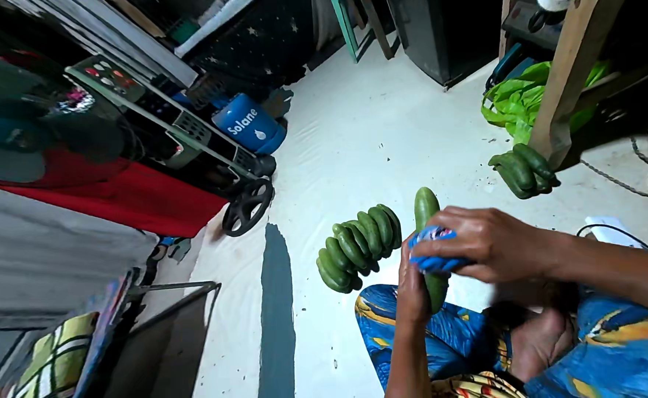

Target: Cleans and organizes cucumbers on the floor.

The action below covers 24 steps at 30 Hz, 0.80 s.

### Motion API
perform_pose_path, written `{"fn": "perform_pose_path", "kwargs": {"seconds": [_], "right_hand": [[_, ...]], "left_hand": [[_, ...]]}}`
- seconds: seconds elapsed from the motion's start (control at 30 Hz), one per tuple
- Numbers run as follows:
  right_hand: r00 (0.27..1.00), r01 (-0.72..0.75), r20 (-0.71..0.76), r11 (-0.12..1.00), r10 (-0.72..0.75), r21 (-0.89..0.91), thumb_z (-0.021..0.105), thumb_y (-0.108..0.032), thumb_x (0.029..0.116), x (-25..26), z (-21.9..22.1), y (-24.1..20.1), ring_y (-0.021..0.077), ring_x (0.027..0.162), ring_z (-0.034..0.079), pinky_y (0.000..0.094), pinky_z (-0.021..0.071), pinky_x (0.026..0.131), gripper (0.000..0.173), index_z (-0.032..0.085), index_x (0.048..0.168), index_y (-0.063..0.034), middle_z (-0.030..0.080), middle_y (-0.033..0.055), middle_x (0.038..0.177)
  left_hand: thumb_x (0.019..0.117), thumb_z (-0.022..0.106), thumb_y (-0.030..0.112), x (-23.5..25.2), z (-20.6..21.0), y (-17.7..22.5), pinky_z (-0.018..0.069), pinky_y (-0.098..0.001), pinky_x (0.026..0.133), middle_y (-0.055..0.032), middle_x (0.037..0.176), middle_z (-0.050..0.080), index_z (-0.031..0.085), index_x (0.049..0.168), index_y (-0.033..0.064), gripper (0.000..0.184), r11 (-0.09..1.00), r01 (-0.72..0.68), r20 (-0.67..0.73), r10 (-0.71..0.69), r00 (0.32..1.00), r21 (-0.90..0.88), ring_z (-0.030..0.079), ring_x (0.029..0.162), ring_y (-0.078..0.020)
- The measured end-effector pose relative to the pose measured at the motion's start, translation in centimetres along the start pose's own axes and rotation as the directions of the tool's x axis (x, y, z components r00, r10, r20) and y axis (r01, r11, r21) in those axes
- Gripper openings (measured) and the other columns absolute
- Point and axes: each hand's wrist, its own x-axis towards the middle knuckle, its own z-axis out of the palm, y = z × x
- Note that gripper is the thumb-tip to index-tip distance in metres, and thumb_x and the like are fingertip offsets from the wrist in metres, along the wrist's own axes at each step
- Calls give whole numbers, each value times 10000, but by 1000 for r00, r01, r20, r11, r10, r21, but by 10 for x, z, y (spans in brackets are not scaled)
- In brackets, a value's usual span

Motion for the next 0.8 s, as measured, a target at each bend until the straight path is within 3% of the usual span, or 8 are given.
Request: {"fn": "perform_pose_path", "kwargs": {"seconds": [0.17, 0.27, 0.33, 0.4, 0.47, 0.57, 0.67, 0.8], "right_hand": [[921, -336, -237, 938, 309, -87, 717, -207, 901, -13, -26, 33, 347, 953, 681, 492, 582, 773, 381, 711, 1263, -88, 674, 205, 1094], [785, -574, -355, 812, 508, -106, 713, -198, 936, -28, -45, 45, 413, 1013, 659, 563, 538, 861, 416, 664, 1324, -58, 655, 257, 1134], [678, -717, -335, 690, 655, -101, 713, -222, 950, -45, -57, 47, 427, 1040, 651, 599, 520, 876, 438, 636, 1351, -65, 645, 255, 1162], [549, -833, -107, 534, 829, -141, 727, -252, 957, -68, -64, 46, 458, 1043, 642, 677, 505, 862, 444, 628, 1362, -101, 641, 255, 1163], [424, -843, 240, 477, 873, -248, 754, -291, 934, -88, -56, 46, 384, 961, 677, 628, 549, 822, 387, 679, 1292, -165, 675, 182, 1084], [262, -784, 749, 587, 608, -203, 725, -224, 962, -90, -36, 39, 429, 1130, 627, 635, 456, 980, 435, 637, 1367, -92, 662, 250, 1199], [190, -743, 898, 656, 398, -133, 725, -181, 959, -87, -22, 33, 471, 1161, 603, 648, 432, 991, 440, 620, 1354, -18, 645, 298, 1220], [149, -718, 933, 685, 328, -126, 733, -172, 946, -96, -10, 40, 460, 1151, 615, 652, 445, 971, 404, 648, 1316, -31, 663, 276, 1203]], "left_hand": [[1049, 399, 441, 10, -7, -5, 557, -230, 577, -58, 911, 684, 431, 1372, 1, 546, 982, 182, 204, -166, 965, -59, 649, 661, -99], [967, 583, 468, 21, -6, -14, 567, -249, 544, -113, 893, 700, 522, 1232, 24, 520, 864, 379, 324, -273, 906, -332, 673, 634, -150], [960, 597, 356, 35, -2, -25, 562, -254, 540, -140, 921, 692, 528, 1178, 9, 416, 786, 454, 356, -318, 879, -419, 667, 633, -163], [970, 484, 157, 56, 5, -39, 555, -228, 561, -113, 938, 662, 453, 1230, 22, 295, 803, 491, 310, -397, 864, -339, 651, 654, -131], [966, 483, 11, 82, 17, -61, 552, -228, 593, -81, 903, 633, 443, 1271, 19, 308, 827, 543, 198, -514, 835, -144, 635, 669, -115], [967, 599, 15, 120, 28, -112, 523, -255, 649, -96, 924, 602, 438, 1364, -15, 429, 794, 573, 107, -600, 793, 203, 597, 712, -113], [965, 638, 65, 142, 39, -158, 510, -298, 747, -153, 1041, 623, 481, 1369, -47, 448, 713, 560, 63, -639, 766, 421, 591, 816, -145], [973, 635, 65, 161, 74, -187, 516, -326, 760, -179, 1062, 614, 495, 1337, -65, 411, 680, 563, 12, -643, 766, 468, 598, 843, -182]]}}
